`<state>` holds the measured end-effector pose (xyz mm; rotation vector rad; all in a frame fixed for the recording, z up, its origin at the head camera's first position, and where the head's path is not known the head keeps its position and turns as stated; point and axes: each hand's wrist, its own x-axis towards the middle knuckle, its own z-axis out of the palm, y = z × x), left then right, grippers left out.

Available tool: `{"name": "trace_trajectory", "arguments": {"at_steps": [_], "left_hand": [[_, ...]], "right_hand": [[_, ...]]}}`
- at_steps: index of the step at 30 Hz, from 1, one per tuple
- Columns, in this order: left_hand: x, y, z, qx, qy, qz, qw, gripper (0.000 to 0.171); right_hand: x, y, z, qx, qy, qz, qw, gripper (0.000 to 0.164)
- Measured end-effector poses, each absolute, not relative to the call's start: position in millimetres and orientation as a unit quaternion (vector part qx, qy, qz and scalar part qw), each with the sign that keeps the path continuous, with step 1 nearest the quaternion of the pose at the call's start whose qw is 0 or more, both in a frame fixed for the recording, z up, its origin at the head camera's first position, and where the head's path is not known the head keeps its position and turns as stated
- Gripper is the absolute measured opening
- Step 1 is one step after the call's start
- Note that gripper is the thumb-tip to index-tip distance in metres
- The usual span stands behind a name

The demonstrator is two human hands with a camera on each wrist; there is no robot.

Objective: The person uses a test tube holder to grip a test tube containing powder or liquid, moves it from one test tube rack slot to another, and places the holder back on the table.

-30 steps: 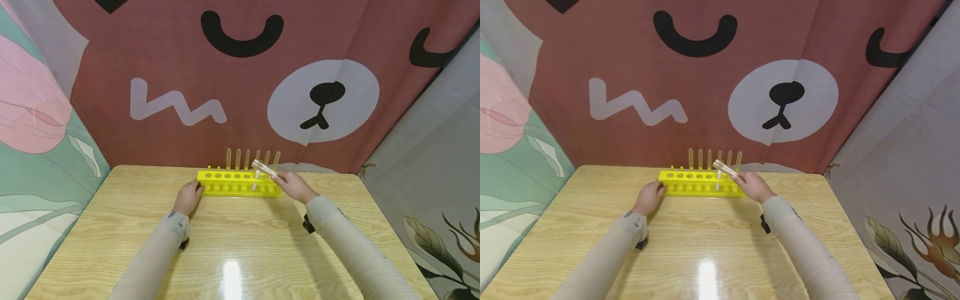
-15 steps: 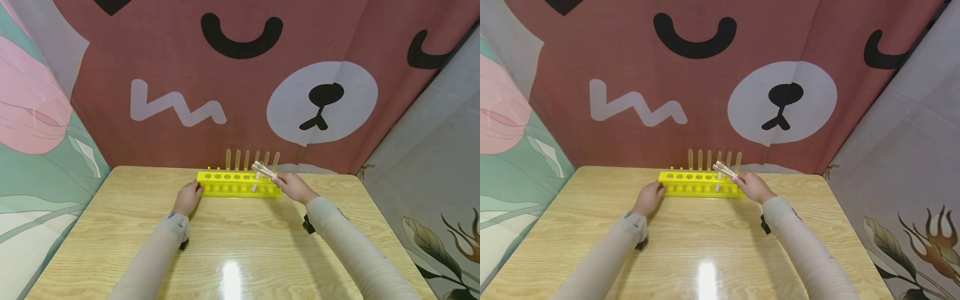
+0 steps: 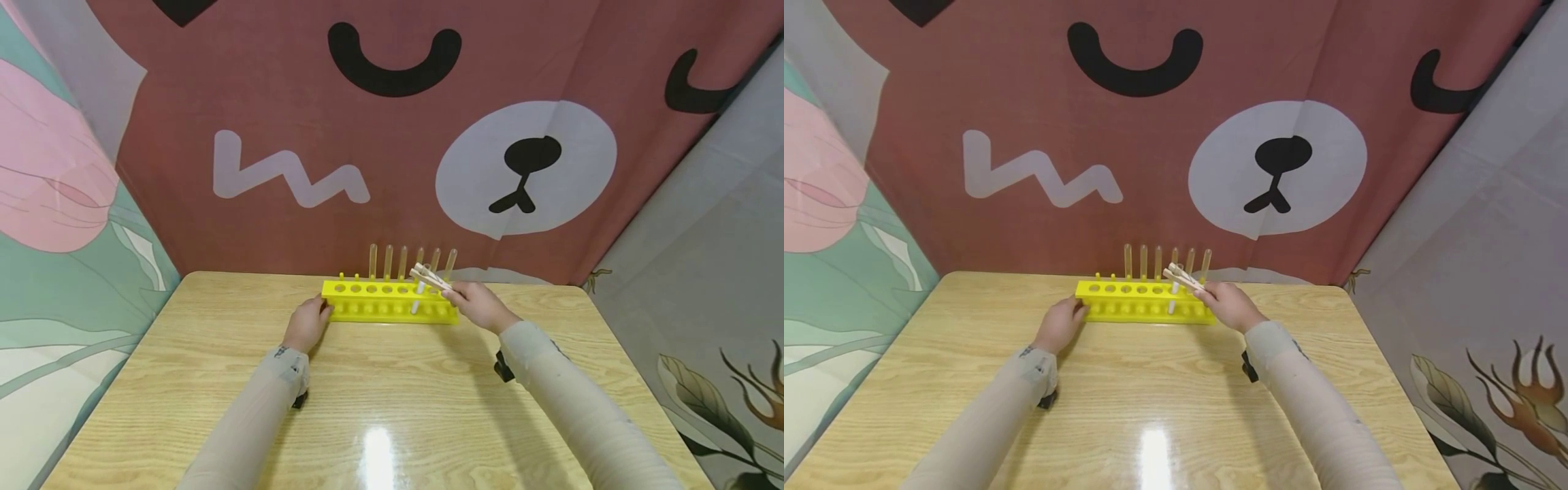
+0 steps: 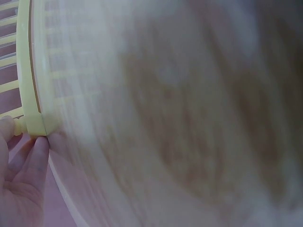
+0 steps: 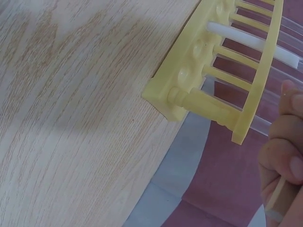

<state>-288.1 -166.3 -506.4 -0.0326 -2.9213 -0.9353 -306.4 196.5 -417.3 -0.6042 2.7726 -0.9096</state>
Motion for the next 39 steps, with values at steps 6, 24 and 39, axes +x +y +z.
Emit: {"name": "trace_trajectory", "arguments": {"at_steps": [6,24,39], "left_hand": [[-287.5,-166.5,-508.1,-0.011,-0.951,-0.307,0.035,0.037],[-289.8,-166.7,-509.0,-0.001,-0.953,-0.303,0.024,0.046],[-289.7,-166.2,-507.1,-0.005,-0.953,-0.302,0.028,0.043]], "right_hand": [[-305.5,196.2,-414.6,-0.197,0.928,-0.304,0.087,0.038],[-303.2,195.7,-405.7,-0.197,0.924,-0.320,0.072,0.038],[-302.5,202.0,-404.6,-0.174,0.918,-0.351,0.062,0.042]]}}
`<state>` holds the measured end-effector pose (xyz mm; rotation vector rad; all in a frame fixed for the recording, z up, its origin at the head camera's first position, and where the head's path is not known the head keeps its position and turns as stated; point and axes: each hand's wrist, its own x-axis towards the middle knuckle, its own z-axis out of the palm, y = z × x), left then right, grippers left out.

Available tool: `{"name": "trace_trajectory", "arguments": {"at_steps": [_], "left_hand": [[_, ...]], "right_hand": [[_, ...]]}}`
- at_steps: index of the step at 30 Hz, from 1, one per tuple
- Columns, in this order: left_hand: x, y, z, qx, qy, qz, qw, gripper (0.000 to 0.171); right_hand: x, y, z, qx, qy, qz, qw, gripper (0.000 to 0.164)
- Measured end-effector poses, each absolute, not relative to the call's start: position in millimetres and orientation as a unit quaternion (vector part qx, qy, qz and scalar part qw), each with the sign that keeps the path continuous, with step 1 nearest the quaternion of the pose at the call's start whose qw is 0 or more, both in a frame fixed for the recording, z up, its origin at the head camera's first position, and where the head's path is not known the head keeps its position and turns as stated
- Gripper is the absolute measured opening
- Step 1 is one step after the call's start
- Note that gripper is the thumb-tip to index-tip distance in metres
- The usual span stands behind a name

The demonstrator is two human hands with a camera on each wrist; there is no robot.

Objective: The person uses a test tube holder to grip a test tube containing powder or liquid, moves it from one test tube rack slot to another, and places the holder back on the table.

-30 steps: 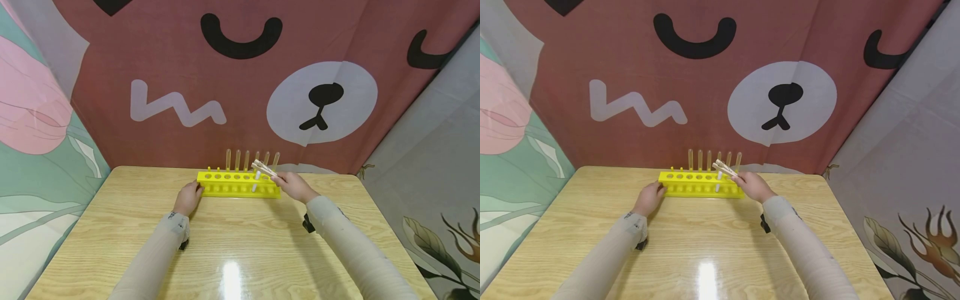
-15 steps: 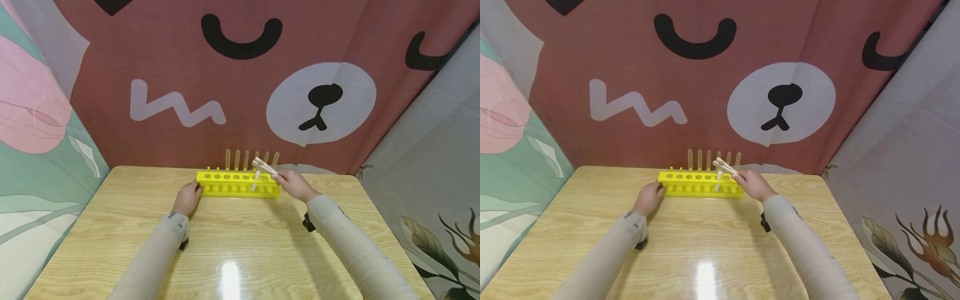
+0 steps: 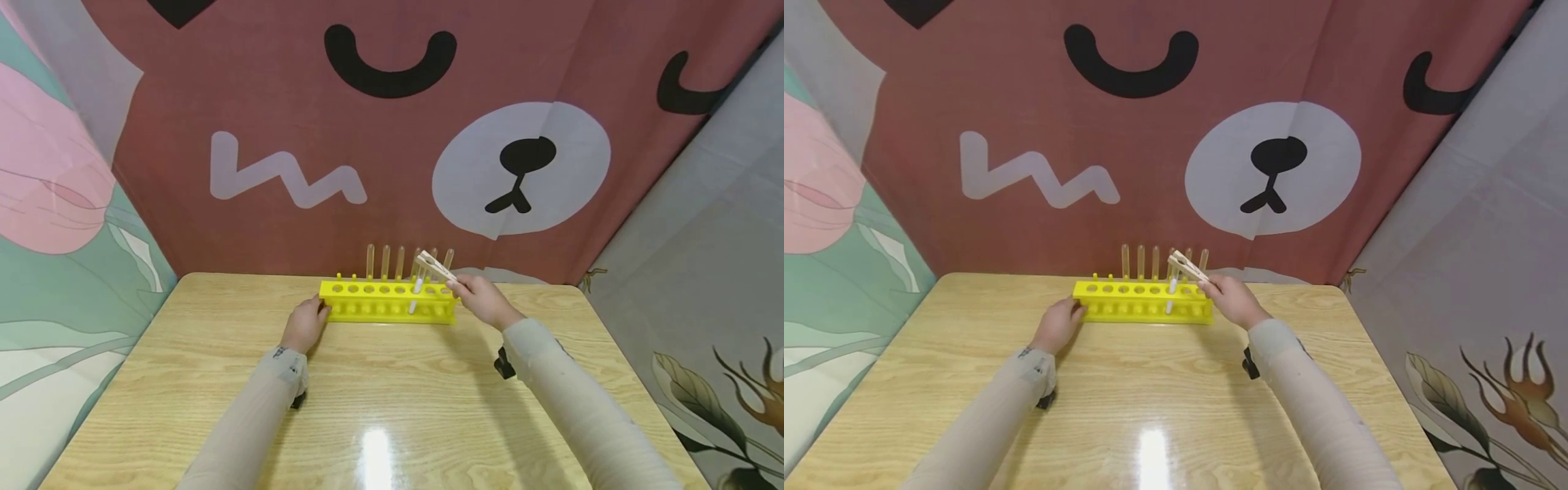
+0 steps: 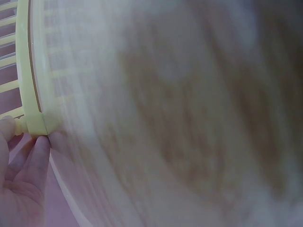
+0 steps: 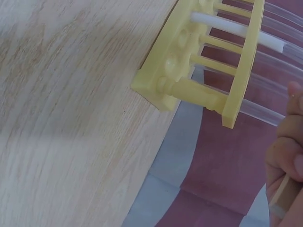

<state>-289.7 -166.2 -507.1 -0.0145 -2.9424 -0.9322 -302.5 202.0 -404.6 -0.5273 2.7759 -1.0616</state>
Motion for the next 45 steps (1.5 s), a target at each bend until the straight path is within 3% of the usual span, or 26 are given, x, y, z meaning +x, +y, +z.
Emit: {"name": "trace_trajectory", "arguments": {"at_steps": [14,45], "left_hand": [[-288.7,-165.2,-507.8,0.002,-0.950,-0.310,0.017,0.048],[-286.7,-165.0,-504.7,-0.011,-0.951,-0.305,0.039,0.044]], "right_hand": [[-303.0,218.7,-417.6,-0.155,0.911,-0.383,0.016,0.043],[-302.9,260.2,-452.3,-0.109,0.911,-0.397,-0.013,0.045]]}}
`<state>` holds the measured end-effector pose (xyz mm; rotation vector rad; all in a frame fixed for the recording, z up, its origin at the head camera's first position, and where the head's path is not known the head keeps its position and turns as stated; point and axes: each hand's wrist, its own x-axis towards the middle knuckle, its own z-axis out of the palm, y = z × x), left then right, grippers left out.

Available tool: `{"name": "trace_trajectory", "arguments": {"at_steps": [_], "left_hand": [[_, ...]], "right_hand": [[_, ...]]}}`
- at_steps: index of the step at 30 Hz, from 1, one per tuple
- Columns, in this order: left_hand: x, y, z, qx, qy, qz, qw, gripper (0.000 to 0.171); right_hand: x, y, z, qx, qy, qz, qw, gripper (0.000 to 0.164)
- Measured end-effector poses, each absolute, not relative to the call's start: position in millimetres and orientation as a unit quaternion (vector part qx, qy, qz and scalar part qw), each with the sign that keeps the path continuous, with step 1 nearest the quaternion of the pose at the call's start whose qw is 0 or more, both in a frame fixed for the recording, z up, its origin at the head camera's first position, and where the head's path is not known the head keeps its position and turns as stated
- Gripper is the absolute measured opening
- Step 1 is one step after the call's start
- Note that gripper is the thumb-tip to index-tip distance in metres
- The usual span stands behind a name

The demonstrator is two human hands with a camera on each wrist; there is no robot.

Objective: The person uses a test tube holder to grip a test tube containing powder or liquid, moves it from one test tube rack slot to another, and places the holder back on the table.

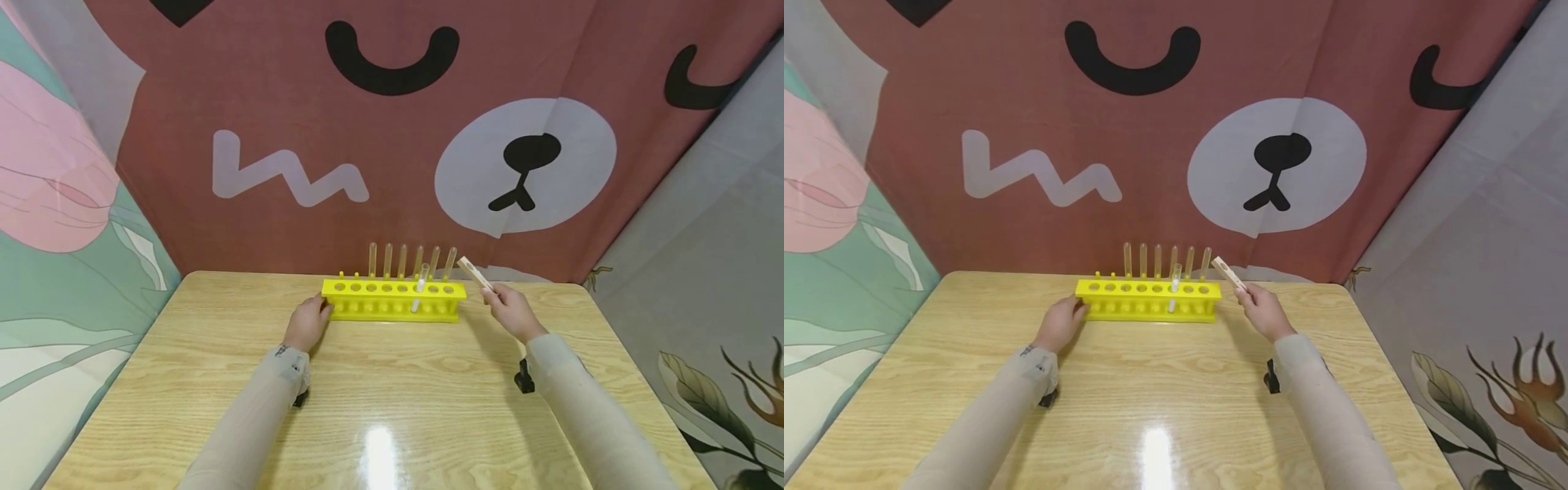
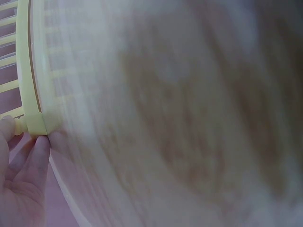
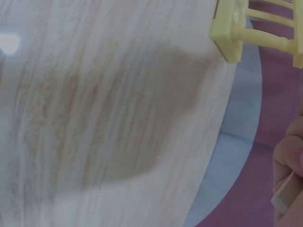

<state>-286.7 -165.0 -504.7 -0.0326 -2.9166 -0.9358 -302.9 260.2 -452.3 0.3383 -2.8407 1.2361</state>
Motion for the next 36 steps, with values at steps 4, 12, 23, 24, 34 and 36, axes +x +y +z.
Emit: {"name": "trace_trajectory", "arguments": {"at_steps": [4,12,23,24,34,36], "left_hand": [[-286.2,-163.7,-504.9,-0.015,-0.952,-0.303,0.046,0.041],[-285.4,-163.1,-504.7,-0.014,-0.950,-0.308,0.047,0.041],[-286.6,-165.0,-507.4,-0.012,-0.952,-0.302,0.049,0.041],[-286.6,-165.0,-507.2,-0.011,-0.952,-0.303,0.048,0.041],[-286.3,-164.6,-506.1,-0.003,-0.951,-0.306,0.038,0.042],[-286.4,-164.3,-506.3,-0.004,-0.951,-0.306,0.038,0.042]], "right_hand": [[-302.1,262.9,-458.0,0.101,-0.913,0.396,0.009,0.045],[-303.4,267.0,-466.6,0.092,-0.925,0.369,0.010,0.044],[-302.7,261.8,-475.5,0.077,-0.938,0.338,-0.024,0.039],[-302.8,261.4,-476.3,0.077,-0.938,0.336,-0.023,0.039],[-301.8,263.8,-481.2,0.075,-0.954,0.289,-0.025,0.036],[-301.1,264.5,-482.1,0.074,-0.956,0.281,-0.030,0.035]]}}
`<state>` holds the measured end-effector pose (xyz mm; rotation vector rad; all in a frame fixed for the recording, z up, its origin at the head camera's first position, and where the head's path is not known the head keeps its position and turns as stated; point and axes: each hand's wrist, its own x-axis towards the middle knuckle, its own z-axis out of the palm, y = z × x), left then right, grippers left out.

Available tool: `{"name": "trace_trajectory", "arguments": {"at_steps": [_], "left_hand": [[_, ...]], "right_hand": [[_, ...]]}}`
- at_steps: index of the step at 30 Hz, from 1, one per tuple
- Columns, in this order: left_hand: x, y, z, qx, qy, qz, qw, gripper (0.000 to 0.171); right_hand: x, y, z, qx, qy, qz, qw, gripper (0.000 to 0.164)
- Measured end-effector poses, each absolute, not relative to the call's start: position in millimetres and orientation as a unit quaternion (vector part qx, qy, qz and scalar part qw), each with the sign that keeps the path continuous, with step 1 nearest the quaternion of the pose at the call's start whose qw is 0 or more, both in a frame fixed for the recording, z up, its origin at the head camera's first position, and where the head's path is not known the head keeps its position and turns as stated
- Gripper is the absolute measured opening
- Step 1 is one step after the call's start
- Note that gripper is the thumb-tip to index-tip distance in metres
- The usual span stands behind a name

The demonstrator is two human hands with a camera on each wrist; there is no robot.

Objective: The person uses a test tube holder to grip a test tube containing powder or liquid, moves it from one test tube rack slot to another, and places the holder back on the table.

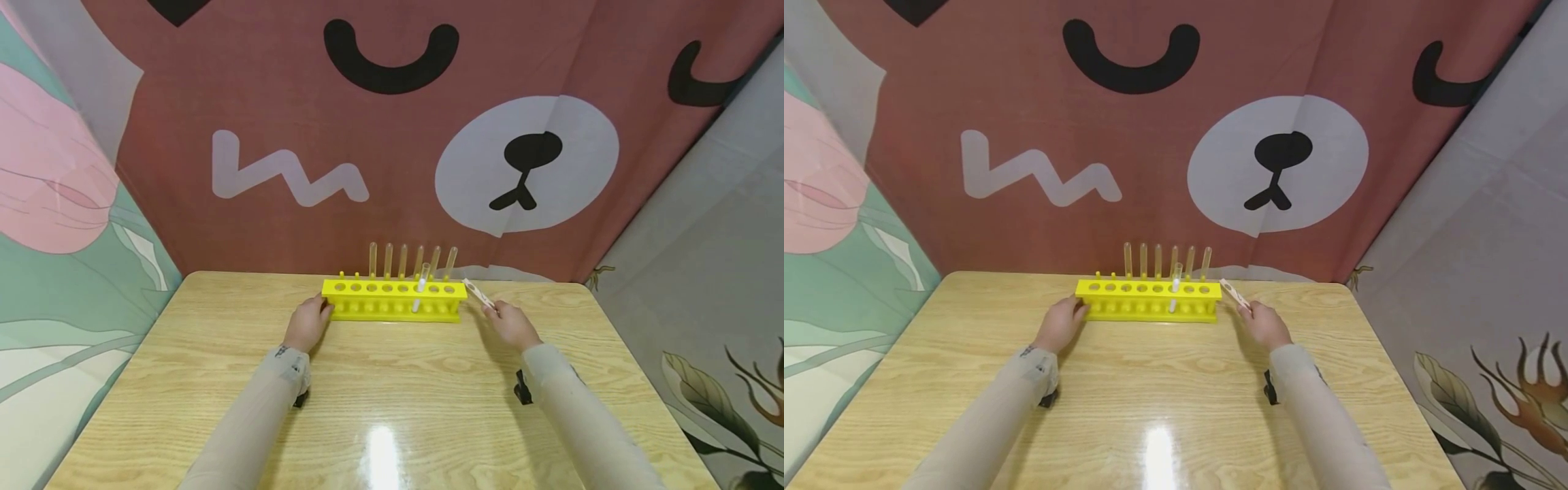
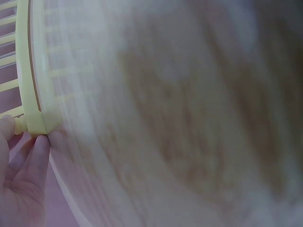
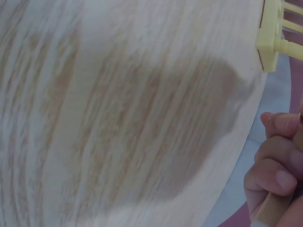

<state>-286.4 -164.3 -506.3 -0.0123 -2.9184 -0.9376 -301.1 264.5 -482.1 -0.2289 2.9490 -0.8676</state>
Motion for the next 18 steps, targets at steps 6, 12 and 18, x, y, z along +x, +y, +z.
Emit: {"name": "trace_trajectory", "arguments": {"at_steps": [6,12,18], "left_hand": [[-287.6,-164.6,-507.8,-0.003,-0.951,-0.306,0.038,0.041],[-287.4,-164.9,-507.4,-0.006,-0.952,-0.305,0.040,0.040],[-288.2,-165.5,-508.6,-0.010,-0.952,-0.303,0.041,0.041]], "right_hand": [[-299.4,266.2,-485.8,-0.078,0.957,-0.278,0.039,0.032],[-298.6,267.6,-489.4,-0.079,0.956,-0.280,0.050,0.036],[-297.8,267.9,-491.1,-0.068,0.955,-0.281,0.063,0.035]]}}
